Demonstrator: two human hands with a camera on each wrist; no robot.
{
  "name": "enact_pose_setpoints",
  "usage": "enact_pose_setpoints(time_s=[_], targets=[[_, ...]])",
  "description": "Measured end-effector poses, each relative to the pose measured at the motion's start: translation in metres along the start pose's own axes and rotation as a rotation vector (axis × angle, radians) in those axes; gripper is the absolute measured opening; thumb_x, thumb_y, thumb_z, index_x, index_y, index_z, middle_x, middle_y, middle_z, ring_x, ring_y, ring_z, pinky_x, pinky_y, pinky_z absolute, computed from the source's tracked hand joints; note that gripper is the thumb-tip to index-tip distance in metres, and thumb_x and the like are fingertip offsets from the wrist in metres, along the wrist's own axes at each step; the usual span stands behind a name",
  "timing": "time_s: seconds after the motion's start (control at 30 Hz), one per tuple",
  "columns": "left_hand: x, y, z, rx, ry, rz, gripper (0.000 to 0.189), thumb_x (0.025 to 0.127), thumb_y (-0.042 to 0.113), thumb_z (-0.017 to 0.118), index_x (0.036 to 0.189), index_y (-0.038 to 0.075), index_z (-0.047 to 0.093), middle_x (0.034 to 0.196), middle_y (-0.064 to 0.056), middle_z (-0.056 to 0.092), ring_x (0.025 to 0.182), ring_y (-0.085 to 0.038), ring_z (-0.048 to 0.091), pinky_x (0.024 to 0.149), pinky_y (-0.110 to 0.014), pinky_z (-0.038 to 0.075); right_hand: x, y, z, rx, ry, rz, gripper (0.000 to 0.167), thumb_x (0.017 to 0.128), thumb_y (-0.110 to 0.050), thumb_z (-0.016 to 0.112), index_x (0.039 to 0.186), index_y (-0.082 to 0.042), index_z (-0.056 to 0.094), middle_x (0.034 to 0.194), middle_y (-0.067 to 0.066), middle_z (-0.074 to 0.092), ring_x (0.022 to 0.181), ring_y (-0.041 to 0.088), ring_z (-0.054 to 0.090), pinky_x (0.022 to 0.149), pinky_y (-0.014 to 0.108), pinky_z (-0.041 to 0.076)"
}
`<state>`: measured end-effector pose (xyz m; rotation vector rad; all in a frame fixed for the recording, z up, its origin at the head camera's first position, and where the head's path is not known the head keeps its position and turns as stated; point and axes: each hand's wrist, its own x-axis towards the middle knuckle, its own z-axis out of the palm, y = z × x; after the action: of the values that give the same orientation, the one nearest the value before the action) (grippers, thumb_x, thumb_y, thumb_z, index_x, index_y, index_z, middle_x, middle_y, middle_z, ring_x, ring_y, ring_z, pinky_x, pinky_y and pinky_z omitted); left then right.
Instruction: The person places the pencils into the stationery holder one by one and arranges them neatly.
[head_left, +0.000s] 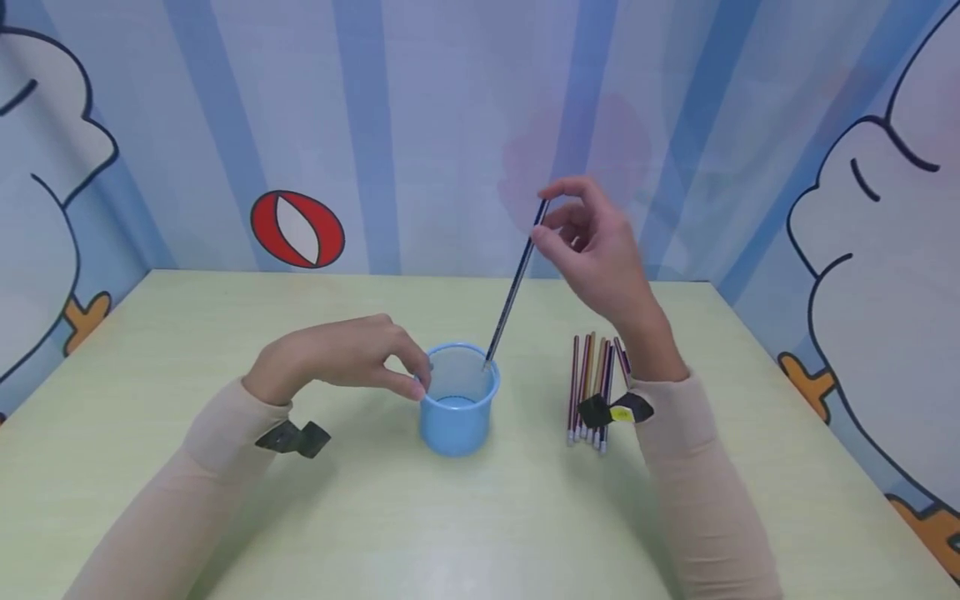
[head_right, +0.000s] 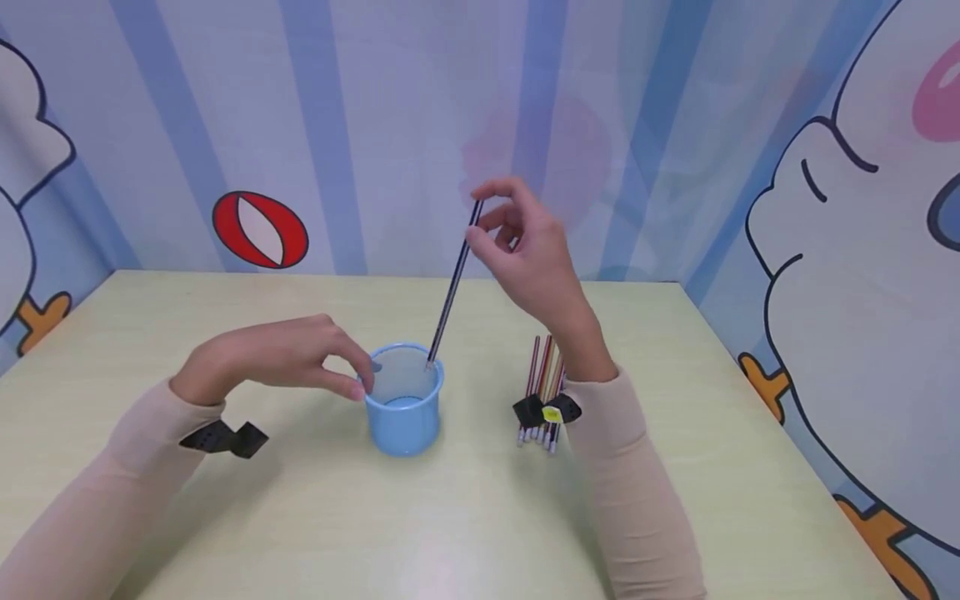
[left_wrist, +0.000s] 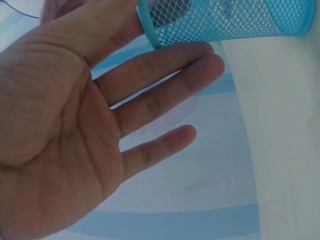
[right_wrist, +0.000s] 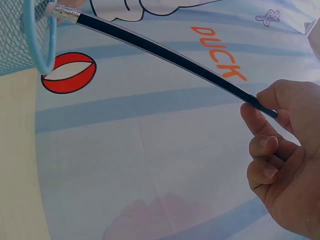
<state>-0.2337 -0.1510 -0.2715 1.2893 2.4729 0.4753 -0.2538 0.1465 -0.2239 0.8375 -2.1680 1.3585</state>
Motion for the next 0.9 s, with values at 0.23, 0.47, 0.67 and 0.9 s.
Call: enact_pose_setpoints(time_s=[0.23,0.47,0.67,0.9], targets=[[-0.002,0.000,-0.002,-0.012,0.000,0.003,0.023,0.093,0.029,0.073,0.112,0.016,0.076,0.107,0.009,0.073,0.105,-0.014,0.067,0.091,-0.038,0.054,0.000,0.003,0.035,0.005,-0.188,-0.008,0.029,0.096,-0.009,0.066,0.123,-0.011,0.057,0.089,0.006,0.069,0.065,0.022,0.051,0.059,0.029,0.043],[0.001,-0.001,-0.001,-0.017,-0.005,0.008,0.024,0.093,0.029,0.072,0.113,0.015,0.076,0.107,0.009,0.073,0.107,-0.014,0.067,0.092,-0.037,0.054,-0.007,0.007,0.063,-0.036,-0.357,-0.068,0.026,0.096,-0.009,0.065,0.120,-0.012,0.057,0.088,0.000,0.069,0.064,0.017,0.053,0.059,0.031,0.045],[0.001,-0.001,0.000,-0.023,-0.003,0.015,0.022,0.094,0.028,0.072,0.112,0.017,0.076,0.105,0.011,0.073,0.105,-0.012,0.067,0.091,-0.036,0.054,-0.010,0.009,0.072,-0.061,-0.515,-0.054,0.028,0.098,-0.010,0.061,0.126,-0.013,0.058,0.094,0.001,0.072,0.069,0.013,0.061,0.063,0.032,0.051],[0.001,-0.001,0.000,-0.021,-0.006,0.008,0.023,0.094,0.029,0.072,0.113,0.018,0.076,0.105,0.011,0.073,0.105,-0.012,0.068,0.091,-0.037,0.054,-0.009,0.012,0.068,-0.066,-0.607,-0.014,0.041,0.101,-0.013,0.059,0.142,-0.021,0.053,0.104,-0.002,0.072,0.068,0.018,0.063,0.064,0.033,0.054]])
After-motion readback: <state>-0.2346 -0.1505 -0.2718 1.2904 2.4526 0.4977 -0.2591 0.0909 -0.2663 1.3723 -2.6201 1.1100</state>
